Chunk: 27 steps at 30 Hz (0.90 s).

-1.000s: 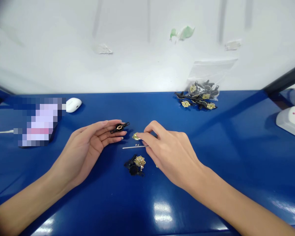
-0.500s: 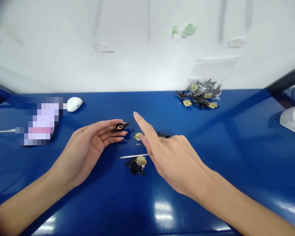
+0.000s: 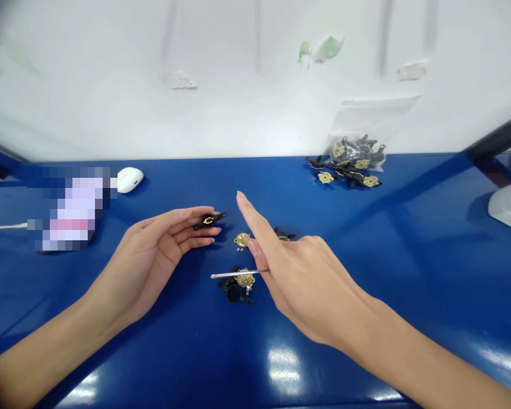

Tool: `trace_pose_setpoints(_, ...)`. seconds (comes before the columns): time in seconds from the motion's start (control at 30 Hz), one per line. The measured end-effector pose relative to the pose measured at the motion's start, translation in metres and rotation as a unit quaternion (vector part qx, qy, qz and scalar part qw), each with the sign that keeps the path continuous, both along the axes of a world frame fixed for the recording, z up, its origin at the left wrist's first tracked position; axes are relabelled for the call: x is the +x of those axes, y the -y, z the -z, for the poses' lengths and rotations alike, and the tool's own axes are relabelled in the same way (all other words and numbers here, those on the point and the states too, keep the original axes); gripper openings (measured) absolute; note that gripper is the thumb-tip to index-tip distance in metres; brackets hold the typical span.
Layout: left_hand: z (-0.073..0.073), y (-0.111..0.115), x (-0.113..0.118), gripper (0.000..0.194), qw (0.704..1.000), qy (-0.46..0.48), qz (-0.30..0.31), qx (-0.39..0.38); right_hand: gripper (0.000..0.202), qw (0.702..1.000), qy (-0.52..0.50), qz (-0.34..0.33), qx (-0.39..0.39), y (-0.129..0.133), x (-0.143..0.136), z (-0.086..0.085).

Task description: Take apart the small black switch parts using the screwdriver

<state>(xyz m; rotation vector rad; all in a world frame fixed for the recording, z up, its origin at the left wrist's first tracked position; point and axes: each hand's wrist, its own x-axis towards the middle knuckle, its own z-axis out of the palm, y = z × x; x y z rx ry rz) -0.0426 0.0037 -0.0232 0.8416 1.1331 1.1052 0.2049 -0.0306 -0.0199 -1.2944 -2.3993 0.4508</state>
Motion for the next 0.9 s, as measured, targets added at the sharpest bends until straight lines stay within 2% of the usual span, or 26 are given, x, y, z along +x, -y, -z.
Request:
trace_pose_setpoints(0.33,-0.0012,-0.0003,0.0011,0.021,1.000,-0.001,0.000,-0.003,0.079,1.000,-0.013,-0.001,-0.014,0.0023,0.0022,-0.0014)
trace_pose_setpoints(0.6,-0.0031,0.0005,0.0012,0.022,1.000,-0.002,-0.002,-0.006,0.070,0.999,-0.030,0.008,0.022,0.0008,0.0036,-0.0031)
trace_pose_setpoints(0.9,-0.0021,0.0007,0.0010,0.020,1.000,-0.005,0.003,-0.004,0.063,1.000,-0.013,-0.013,0.011,-0.0012,0.0022,0.0001)
